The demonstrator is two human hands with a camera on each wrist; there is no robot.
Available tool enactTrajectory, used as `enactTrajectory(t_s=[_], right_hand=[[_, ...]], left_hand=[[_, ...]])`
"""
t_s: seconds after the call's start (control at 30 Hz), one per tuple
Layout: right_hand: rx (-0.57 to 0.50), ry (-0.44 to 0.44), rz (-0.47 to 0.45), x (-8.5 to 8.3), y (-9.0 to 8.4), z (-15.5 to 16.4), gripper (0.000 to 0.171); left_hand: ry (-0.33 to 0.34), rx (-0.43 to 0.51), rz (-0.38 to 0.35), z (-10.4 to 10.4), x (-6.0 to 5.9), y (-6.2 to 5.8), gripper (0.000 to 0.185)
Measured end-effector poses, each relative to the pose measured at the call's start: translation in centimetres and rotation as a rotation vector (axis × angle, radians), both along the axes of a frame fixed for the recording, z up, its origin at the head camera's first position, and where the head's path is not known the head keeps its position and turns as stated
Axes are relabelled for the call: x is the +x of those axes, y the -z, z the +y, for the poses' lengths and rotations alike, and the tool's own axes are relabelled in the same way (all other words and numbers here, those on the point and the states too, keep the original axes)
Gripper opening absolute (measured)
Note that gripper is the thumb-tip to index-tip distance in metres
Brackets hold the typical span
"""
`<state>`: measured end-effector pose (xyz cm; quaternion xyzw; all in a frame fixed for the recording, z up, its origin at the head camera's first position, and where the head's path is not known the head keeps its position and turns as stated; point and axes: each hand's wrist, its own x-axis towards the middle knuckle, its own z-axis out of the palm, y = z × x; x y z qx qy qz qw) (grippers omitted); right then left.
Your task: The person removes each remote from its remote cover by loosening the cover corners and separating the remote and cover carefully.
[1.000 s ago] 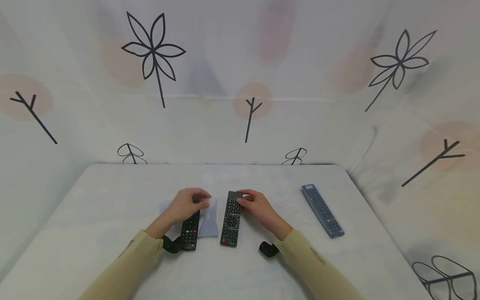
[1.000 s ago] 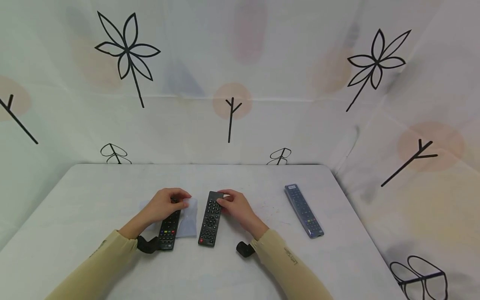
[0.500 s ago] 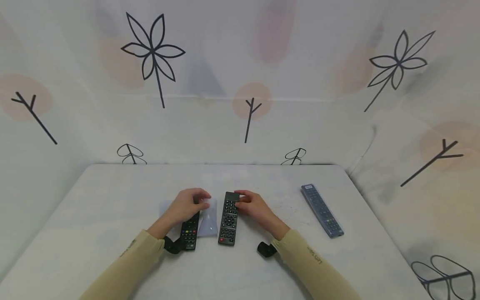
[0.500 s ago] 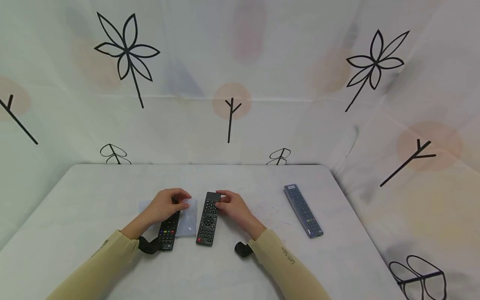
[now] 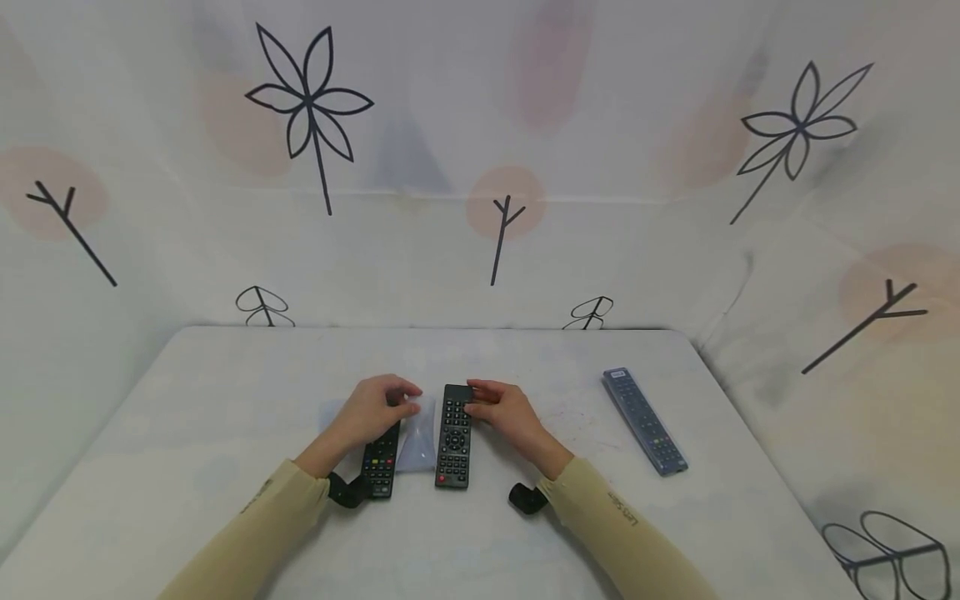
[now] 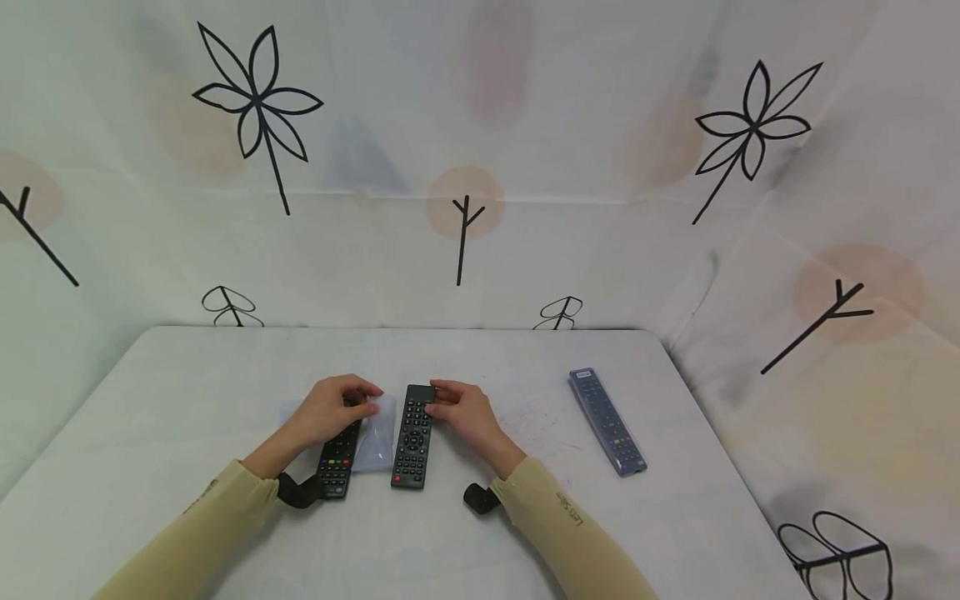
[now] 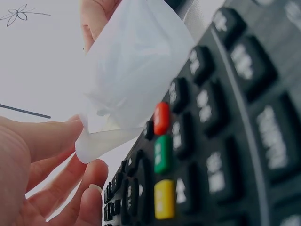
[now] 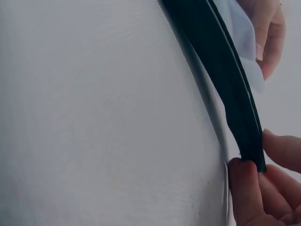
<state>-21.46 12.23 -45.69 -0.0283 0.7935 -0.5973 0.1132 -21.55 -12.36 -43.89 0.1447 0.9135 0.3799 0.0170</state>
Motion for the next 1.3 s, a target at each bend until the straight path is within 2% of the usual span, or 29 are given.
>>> enactTrajectory(t_s=[0.27,0.6,1.03,1.3], right_hand=[[0.019,0.041,0.052,-0.1,0.2,-0.1,0.047],[0.083,0.011,0.061,0.1,-0.1,-0.1,0.047],[0.062,0.003,0.062,0.1,-0.1,0.6,0.043],[0.023,-0.006,0.084,0.4,-1.1,0.9,0.04]], left_hand=[[0.009,-0.001,0.016,-0.2,0.0,-0.2,0.022],[-0.003,0.017,0.034,-0.4,0.3,-0.4,0.022],[-0.018,0.043,0.037,-0.6,0.3,-0.3,0.019],[-0.032,0.048,0.031,-0.6,0.3,-0.2,0.019]])
